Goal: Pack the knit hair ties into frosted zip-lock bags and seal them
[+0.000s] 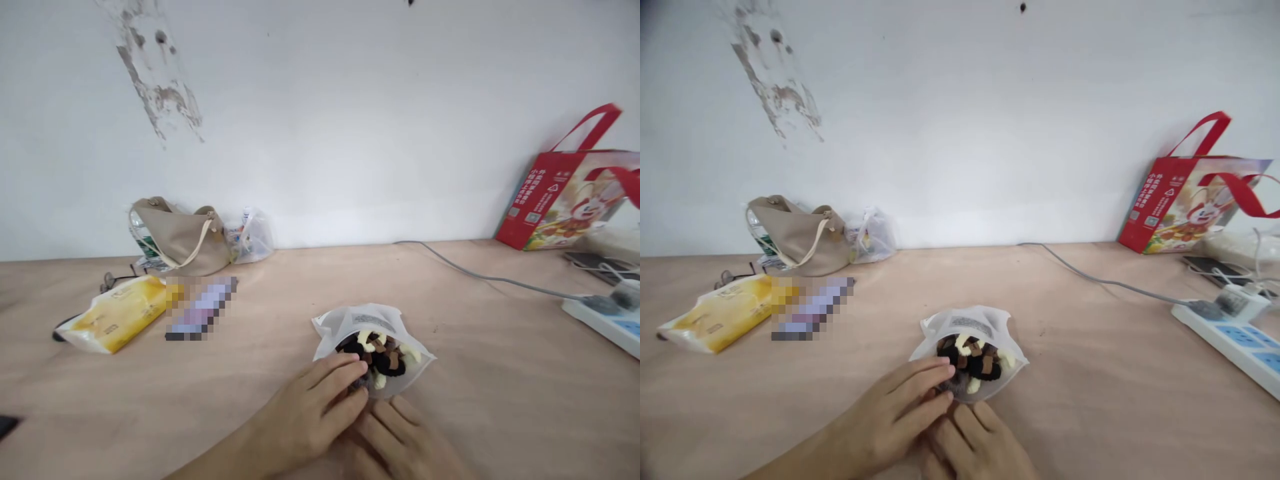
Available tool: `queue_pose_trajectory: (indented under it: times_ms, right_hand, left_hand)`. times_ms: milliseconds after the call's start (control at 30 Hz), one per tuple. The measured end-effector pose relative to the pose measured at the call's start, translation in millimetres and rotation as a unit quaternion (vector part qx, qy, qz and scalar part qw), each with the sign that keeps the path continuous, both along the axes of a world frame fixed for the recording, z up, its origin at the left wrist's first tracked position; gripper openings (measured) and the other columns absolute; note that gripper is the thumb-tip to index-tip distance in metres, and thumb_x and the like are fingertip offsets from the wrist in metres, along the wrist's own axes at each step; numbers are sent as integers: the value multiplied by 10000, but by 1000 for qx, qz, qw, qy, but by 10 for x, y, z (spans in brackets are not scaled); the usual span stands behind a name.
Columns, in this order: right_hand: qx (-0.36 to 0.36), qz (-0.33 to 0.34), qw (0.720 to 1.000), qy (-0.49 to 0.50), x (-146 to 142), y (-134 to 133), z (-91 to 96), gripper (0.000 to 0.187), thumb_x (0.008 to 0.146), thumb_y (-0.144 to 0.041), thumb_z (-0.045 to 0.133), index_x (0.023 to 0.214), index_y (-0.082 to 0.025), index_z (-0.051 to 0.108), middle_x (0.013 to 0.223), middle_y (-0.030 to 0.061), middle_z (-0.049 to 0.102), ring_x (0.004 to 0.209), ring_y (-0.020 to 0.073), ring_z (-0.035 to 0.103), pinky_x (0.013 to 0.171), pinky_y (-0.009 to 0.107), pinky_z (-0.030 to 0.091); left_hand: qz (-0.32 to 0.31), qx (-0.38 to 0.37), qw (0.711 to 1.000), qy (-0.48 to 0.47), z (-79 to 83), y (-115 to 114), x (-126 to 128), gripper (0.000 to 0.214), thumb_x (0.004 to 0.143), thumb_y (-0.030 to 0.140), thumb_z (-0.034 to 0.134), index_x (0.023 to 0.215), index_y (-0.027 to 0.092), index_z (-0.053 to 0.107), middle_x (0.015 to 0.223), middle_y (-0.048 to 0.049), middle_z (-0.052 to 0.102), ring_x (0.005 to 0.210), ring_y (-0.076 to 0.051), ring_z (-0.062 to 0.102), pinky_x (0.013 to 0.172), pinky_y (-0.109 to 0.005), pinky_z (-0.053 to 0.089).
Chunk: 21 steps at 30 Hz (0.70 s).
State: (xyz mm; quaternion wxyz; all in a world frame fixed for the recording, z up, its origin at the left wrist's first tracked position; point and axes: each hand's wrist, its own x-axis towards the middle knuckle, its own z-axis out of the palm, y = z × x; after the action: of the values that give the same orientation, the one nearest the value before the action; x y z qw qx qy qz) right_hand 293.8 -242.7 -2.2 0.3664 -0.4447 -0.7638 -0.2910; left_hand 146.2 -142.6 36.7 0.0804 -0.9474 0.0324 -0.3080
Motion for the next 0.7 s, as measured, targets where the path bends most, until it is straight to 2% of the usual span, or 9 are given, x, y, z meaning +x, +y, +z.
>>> queue_pose_trajectory:
  times_ms: [133, 267, 400, 500, 567, 633, 700]
  right_hand:
    - [14, -43, 998, -37, -141, 114, -206, 234, 871, -61, 408, 809, -178, 601, 727, 45, 637, 654, 164, 558, 648, 300, 389]
    - [8, -39, 999, -28, -169, 112, -229, 228, 834, -34, 417, 736, -187, 555, 679, 24, 608, 588, 147, 542, 600, 283, 378]
    - [-9, -43, 999, -14, -129, 46, -122, 292, 796, 22, 370, 692, -181, 552, 588, 3, 573, 513, 133, 525, 528, 265, 360]
    - [-2, 2, 1000, -24, -27, -21, 64, 317, 826, 22, 363, 703, -193, 561, 575, -24, 571, 506, 110, 522, 555, 245, 380]
    - [20, 15, 999, -35, 76, -44, 204, 317, 866, -1, 361, 793, -197, 600, 652, -11, 629, 572, 121, 552, 643, 263, 407]
    - [14, -22, 999, -41, 185, -29, 295, 312, 908, -51, 342, 909, -173, 629, 814, 36, 688, 711, 168, 586, 734, 320, 405]
    - [-6, -76, 996, -43, 274, 17, 301, 335, 933, -95, 310, 983, -152, 636, 970, 66, 690, 818, 209, 573, 757, 356, 382]
  left_hand:
    - [4, 0, 999, -35, -14, 18, 15, 225, 946, 107, 413, 939, 137, 636, 1009, -72, 705, 948, -183, 637, 888, -309, 455]
    - [15, 7, 998, -61, -8, 13, 20, 204, 922, 82, 436, 919, 139, 632, 982, -66, 719, 892, -180, 644, 808, -312, 423]
    - [20, 1, 998, -65, -25, 23, 8, 197, 915, 60, 433, 913, 131, 617, 1029, -92, 708, 893, -178, 637, 745, -299, 421]
    - [23, -23, 998, -61, -56, 48, -24, 194, 908, 68, 429, 933, 137, 609, 1064, -103, 688, 894, -184, 615, 723, -301, 431]
    - [25, -34, 997, -68, -67, 61, -45, 203, 883, 66, 433, 954, 140, 608, 1057, -106, 679, 902, -201, 594, 725, -316, 440]
    - [45, -35, 996, -73, -60, 63, -57, 241, 829, 38, 444, 963, 147, 612, 1044, -105, 672, 910, -212, 579, 734, -328, 452]
    - [81, -28, 994, -67, -42, 55, -55, 295, 777, 16, 453, 967, 162, 623, 1056, -98, 662, 935, -219, 571, 760, -335, 466]
